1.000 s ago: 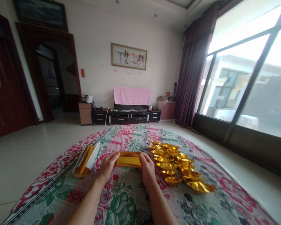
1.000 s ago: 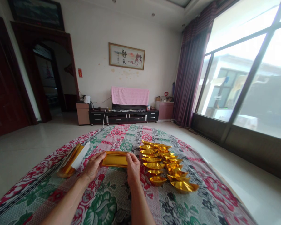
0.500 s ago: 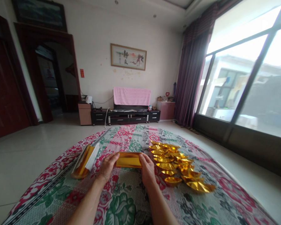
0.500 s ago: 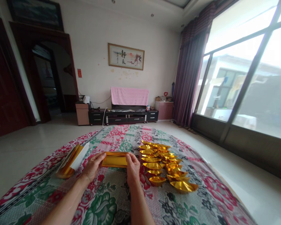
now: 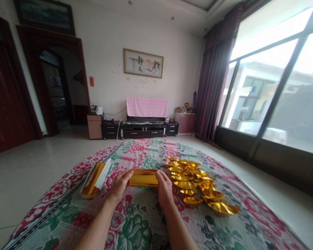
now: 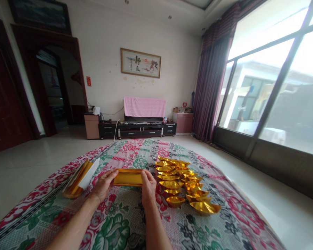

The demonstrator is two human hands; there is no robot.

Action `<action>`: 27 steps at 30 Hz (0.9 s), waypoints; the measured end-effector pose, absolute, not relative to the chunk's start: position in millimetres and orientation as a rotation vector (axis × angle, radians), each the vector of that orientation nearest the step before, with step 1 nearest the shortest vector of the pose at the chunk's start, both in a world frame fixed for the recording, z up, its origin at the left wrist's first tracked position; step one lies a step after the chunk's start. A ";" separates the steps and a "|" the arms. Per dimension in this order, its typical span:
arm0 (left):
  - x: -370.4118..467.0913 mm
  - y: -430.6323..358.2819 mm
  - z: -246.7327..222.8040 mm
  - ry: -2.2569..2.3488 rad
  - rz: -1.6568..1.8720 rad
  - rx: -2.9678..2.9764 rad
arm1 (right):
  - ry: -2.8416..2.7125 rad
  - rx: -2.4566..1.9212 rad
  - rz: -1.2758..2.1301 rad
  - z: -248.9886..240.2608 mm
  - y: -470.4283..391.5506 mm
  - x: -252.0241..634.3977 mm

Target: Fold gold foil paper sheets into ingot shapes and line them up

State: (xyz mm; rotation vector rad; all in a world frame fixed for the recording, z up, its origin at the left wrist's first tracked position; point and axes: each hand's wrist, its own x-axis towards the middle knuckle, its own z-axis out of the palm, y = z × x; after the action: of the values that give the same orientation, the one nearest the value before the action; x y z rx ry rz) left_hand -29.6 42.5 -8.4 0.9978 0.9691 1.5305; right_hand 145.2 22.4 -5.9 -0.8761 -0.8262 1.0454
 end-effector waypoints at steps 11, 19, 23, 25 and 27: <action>-28.1 41.0 -8.5 0.930 1.483 1.067 | -0.742 -0.908 0.998 -5.1 23.1 145.9; -27.7 39.0 -6.6 0.980 1.490 1.113 | -0.723 -0.879 1.010 -5.9 24.0 145.4; -27.6 39.4 -6.1 0.985 1.483 1.121 | -0.721 -0.885 1.011 -3.7 22.3 145.3; -27.7 40.1 -6.7 0.981 1.482 1.122 | -0.720 -0.881 1.016 -3.6 22.4 145.4; -28.0 41.0 -7.8 0.982 1.487 1.123 | -0.724 -0.877 1.019 -4.2 23.0 145.5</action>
State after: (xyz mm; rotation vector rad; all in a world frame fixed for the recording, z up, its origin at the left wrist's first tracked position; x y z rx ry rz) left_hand -28.0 41.0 -7.8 1.1230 0.9821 1.4874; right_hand 145.5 23.0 -4.2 -0.8772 -0.7238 1.0193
